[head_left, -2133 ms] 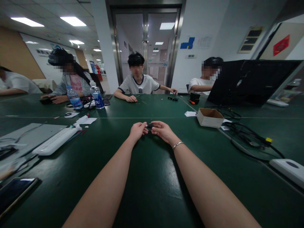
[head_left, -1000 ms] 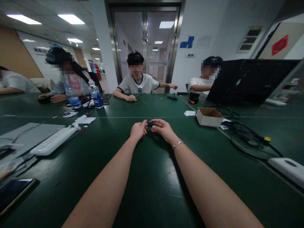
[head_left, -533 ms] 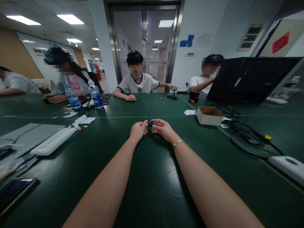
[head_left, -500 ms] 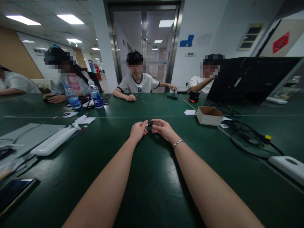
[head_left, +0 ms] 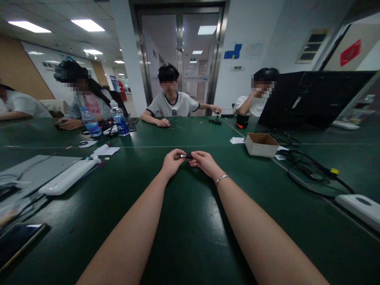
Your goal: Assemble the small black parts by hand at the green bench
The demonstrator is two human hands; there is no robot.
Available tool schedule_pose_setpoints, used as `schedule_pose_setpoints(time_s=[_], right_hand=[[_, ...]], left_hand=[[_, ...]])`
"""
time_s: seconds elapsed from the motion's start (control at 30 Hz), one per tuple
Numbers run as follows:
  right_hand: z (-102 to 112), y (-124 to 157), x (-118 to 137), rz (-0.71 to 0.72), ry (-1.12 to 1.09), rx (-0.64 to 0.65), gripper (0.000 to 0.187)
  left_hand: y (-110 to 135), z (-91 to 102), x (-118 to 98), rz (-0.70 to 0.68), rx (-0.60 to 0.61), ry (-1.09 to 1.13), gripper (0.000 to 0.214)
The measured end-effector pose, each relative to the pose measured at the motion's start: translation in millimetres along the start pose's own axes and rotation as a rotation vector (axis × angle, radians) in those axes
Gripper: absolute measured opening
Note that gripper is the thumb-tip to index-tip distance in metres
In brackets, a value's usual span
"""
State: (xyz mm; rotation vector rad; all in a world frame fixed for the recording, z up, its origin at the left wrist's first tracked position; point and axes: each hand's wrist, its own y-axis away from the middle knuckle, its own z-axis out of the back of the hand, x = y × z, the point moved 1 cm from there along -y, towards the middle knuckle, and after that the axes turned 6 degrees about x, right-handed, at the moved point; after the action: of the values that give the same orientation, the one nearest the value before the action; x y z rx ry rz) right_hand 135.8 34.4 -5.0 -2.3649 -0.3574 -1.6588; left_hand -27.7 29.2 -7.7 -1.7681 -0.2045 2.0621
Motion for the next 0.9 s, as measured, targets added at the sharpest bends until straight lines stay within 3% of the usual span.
schedule_pose_setpoints(time_s=[0.1, 0.27, 0.47, 0.6, 0.73, 0.9], right_hand=[[-1.6, 0.6, 0.7, -0.005, 0.007, -0.006, 0.007], [-1.9, 0.5, 0.0, -0.011, 0.021, -0.022, 0.006], [-0.8, 0.8, -0.5, -0.002, 0.012, -0.007, 0.008], [0.3, 0.4, -1.2, -0.003, 0.004, 0.002, 0.008], [0.3, 0.3, -1.1, 0.003, 0.016, 0.004, 0.008], [-1.1, 1.4, 0.1, -0.005, 0.01, 0.003, 0.007]], left_hand=[[-1.4, -1.5, -0.2, -0.015, -0.017, 0.026, 0.03], [-2.6, -5.0, -1.2, 0.252, -0.124, 0.053, 0.027], [-1.5, -4.2, 0.8, 0.148, -0.12, -0.015, 0.024], [-1.3, -3.4, 1.5, 0.215, -0.115, -0.016, 0.029], [-2.1, -3.7, 1.7, 0.178, -0.107, -0.041, 0.028], [-2.1, -3.8, 4.0, 0.23, -0.089, -0.005, 0.03]])
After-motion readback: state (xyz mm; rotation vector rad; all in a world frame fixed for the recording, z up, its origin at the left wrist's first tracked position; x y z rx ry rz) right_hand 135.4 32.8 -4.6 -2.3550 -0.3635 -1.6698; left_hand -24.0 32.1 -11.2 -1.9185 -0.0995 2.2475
